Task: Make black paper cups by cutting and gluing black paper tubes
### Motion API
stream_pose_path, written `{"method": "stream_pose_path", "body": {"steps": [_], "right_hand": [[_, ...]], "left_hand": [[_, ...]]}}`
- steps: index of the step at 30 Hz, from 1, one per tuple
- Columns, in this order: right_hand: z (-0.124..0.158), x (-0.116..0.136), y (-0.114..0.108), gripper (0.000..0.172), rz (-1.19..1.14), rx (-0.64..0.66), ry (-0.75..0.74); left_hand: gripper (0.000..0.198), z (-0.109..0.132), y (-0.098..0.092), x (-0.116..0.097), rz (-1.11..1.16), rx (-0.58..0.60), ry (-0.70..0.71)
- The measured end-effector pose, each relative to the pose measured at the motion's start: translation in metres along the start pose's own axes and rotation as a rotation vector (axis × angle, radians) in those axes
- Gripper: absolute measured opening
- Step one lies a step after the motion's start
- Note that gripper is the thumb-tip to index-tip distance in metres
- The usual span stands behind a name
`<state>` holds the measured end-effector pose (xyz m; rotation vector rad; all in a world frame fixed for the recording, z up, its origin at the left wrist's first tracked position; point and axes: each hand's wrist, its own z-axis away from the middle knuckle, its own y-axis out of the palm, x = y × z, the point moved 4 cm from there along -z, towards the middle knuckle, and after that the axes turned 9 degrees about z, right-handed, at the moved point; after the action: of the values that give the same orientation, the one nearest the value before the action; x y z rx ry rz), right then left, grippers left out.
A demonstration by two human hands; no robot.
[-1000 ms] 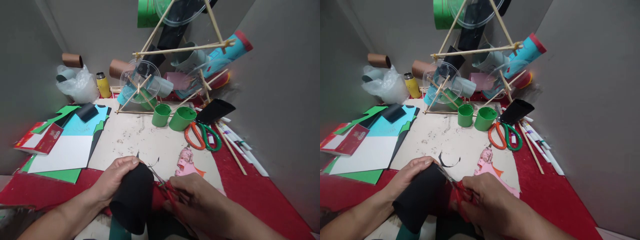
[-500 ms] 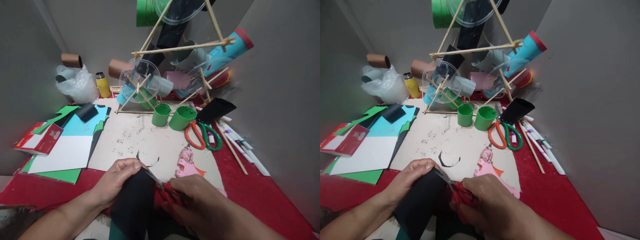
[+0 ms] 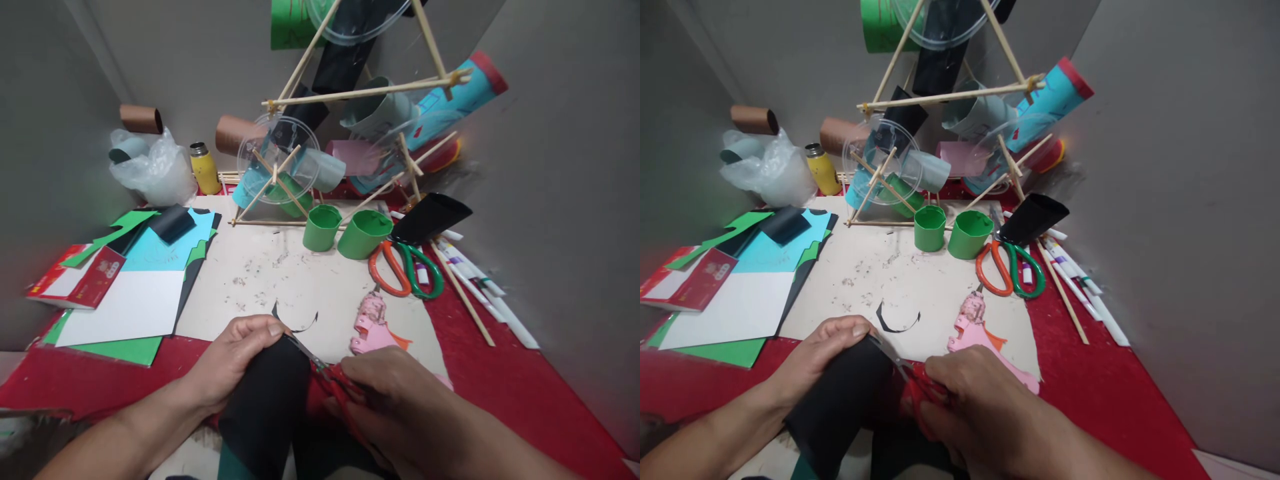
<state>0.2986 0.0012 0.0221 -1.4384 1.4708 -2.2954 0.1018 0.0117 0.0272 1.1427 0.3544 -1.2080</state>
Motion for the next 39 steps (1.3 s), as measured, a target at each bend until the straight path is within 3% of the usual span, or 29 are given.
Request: {"method": "stream_pose_path", "body": {"steps": [12, 20, 27, 35, 39], "right_hand": [[0.003, -0.004, 0.001, 0.016, 0.113, -0.044, -0.009], [0.005, -0.011, 0.004, 0.021, 0.224, -0.028, 0.075], [0.001, -0.008, 0.002, 0.023, 0.12, -0.053, 0.015], [0.001, -0.012, 0.001, 0.028, 0.137, -0.055, 0.082], [0.001, -0.011, 0.0, 0.034, 0.115, -0.106, 0.093]], "left_hand": [[0.036, 0.0, -0.003, 0.001, -0.056, -0.008, -0.022], [0.034, -0.001, -0.002, 0.002, -0.022, 0.011, -0.011], [0.033, -0.001, -0.002, 0.001, 0.012, 0.001, -0.008], [0.025, -0.005, -0.007, 0.006, 0.227, 0.005, -0.007], [0.021, -0.009, -0.017, 0.024, 0.481, -0.125, -0.218]]}}
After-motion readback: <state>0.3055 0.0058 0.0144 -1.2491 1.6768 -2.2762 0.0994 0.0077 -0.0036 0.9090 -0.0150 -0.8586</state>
